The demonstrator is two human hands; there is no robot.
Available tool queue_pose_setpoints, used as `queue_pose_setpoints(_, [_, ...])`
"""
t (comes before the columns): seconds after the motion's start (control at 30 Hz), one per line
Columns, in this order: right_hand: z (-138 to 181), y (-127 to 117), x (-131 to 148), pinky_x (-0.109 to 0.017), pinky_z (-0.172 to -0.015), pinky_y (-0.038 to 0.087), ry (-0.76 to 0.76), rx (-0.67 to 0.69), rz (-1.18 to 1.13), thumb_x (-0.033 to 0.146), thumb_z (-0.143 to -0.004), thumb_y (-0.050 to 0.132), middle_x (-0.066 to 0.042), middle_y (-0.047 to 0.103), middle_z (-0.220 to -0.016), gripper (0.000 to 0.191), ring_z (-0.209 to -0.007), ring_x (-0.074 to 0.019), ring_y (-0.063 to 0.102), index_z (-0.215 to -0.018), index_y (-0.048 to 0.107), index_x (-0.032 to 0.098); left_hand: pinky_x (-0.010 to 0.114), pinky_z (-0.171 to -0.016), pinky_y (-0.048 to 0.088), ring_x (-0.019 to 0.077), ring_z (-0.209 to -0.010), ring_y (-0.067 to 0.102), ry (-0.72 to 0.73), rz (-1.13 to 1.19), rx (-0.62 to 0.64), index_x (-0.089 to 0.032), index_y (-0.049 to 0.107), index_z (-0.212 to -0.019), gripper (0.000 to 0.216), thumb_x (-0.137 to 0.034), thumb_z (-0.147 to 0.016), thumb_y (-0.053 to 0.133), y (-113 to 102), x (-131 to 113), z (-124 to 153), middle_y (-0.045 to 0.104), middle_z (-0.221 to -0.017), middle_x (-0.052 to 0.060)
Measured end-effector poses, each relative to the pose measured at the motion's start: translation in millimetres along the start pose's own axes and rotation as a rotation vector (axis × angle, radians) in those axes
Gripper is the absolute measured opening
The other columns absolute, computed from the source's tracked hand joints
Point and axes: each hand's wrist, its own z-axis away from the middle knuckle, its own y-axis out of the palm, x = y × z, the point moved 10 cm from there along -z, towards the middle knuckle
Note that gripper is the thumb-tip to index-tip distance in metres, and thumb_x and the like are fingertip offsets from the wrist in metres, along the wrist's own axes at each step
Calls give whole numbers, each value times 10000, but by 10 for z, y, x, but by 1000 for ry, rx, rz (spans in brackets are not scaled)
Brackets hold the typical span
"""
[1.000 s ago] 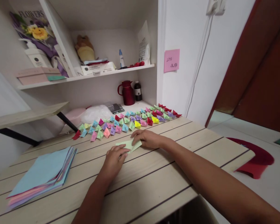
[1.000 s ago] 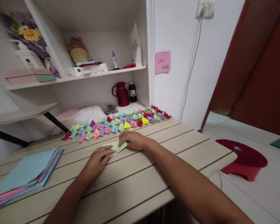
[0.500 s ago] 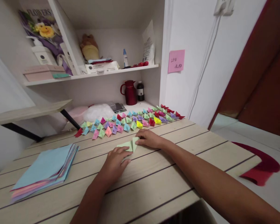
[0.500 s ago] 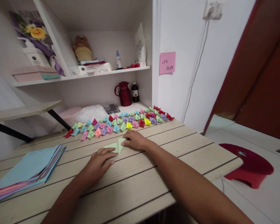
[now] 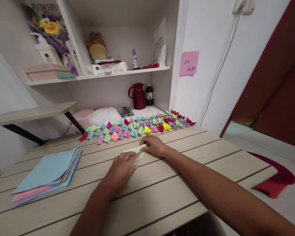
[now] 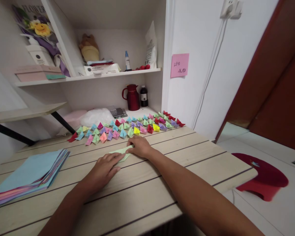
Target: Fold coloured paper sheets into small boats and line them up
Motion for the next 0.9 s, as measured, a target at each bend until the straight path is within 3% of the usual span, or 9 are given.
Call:
queue_pose_setpoints(0.1, [1,-37,-29,-279,-766,387,39,-9,14,379,-728,753,-49,593,-970,306,-890,-190,553,-971,666,215,448,-980,339,279,-1259,432,34,-72,14,-344,542,-1305,408,-288,-918,422,-1,-21,0,506,-1400,68])
queue_pose_setpoints(0.2, [6,-97,-94,-305,-779,384,88,-20,37,400,-751,725,-76,583,-970,310,-913,-217,541,-981,668,200,445,-953,363,284,-1229,462,57,-102,10,-340,572,-1276,393,-277,-914,433,-30,-50,5,529,-1377,80])
queue_pose_setpoints(0.43, [63,-118,-128,-267,-755,385,98,62,4,438,-756,704,-65,593,-924,271,-923,-200,532,-792,652,175,452,-934,368,284,-1171,515,89,-135,12,-347,639,-1192,357,-252,-919,431,-80,-141,8,586,-1318,77])
queue_pose_setpoints(0.57, [115,-84,-104,-224,-637,381,125,122,-53,482,-811,624,-19,630,-862,307,-763,-145,562,-920,624,194,446,-927,371,278,-1146,533,110,-134,2,-360,651,-1172,357,-233,-922,429,-81,-159,-2,606,-1289,69])
queue_pose_setpoints(0.67, [138,-84,-114,-229,-608,362,187,137,-54,524,-824,584,-21,652,-853,374,-741,-155,572,-1033,611,215,440,-923,376,275,-1136,539,131,-136,-5,-361,665,-1150,358,-224,-925,423,-80,-164,2,610,-1280,67])
queue_pose_setpoints(0.9, [206,-67,-63,-248,-563,312,290,216,-65,588,-735,633,-43,658,-729,406,-692,-177,557,-722,682,185,431,-960,357,246,-1133,543,109,-143,-3,-382,664,-1146,398,-158,-898,449,-79,-142,18,621,-1268,38])
